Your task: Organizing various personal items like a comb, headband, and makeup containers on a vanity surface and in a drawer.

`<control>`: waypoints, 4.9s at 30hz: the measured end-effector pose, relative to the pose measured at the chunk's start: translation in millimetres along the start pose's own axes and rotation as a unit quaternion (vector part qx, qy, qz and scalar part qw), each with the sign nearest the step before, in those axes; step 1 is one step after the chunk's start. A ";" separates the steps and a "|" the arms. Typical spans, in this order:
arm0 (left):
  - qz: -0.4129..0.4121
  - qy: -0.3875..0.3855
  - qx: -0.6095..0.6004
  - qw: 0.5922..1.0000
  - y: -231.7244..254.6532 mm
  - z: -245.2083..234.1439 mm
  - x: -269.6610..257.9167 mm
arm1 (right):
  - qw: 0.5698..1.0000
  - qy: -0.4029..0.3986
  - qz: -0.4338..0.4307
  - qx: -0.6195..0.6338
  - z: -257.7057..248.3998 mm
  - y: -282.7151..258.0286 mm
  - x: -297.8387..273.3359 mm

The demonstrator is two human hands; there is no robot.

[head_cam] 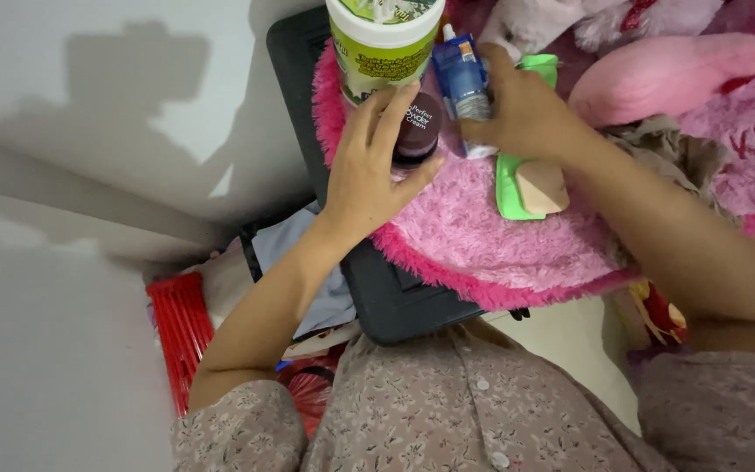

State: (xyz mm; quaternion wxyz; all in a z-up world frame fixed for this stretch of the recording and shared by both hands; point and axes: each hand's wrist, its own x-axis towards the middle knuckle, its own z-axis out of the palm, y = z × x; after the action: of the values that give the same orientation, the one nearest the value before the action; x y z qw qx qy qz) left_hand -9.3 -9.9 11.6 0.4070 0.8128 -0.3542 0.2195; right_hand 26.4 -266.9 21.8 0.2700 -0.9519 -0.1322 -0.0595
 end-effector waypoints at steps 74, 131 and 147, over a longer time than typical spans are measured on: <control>-0.046 -0.065 -0.053 0.995 -8.6 4.2 -4.6 | 0.983 -0.070 -0.046 0.162 -50.0 0.6 -71.1; -0.066 0.017 -0.063 0.996 281.2 39.9 -233.4 | 0.549 -0.098 0.334 0.760 117.3 61.5 -452.0; -0.096 -0.041 -0.032 0.994 294.1 83.2 -216.8 | 0.971 -0.054 -0.069 0.224 -55.0 -35.2 -423.7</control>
State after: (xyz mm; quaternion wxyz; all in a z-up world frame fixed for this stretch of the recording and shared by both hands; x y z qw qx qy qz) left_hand -366.9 -114.7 -27.0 0.4367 0.8380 -0.2982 0.1345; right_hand -391.8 -360.2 7.7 0.4636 -0.8577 -0.2222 0.0050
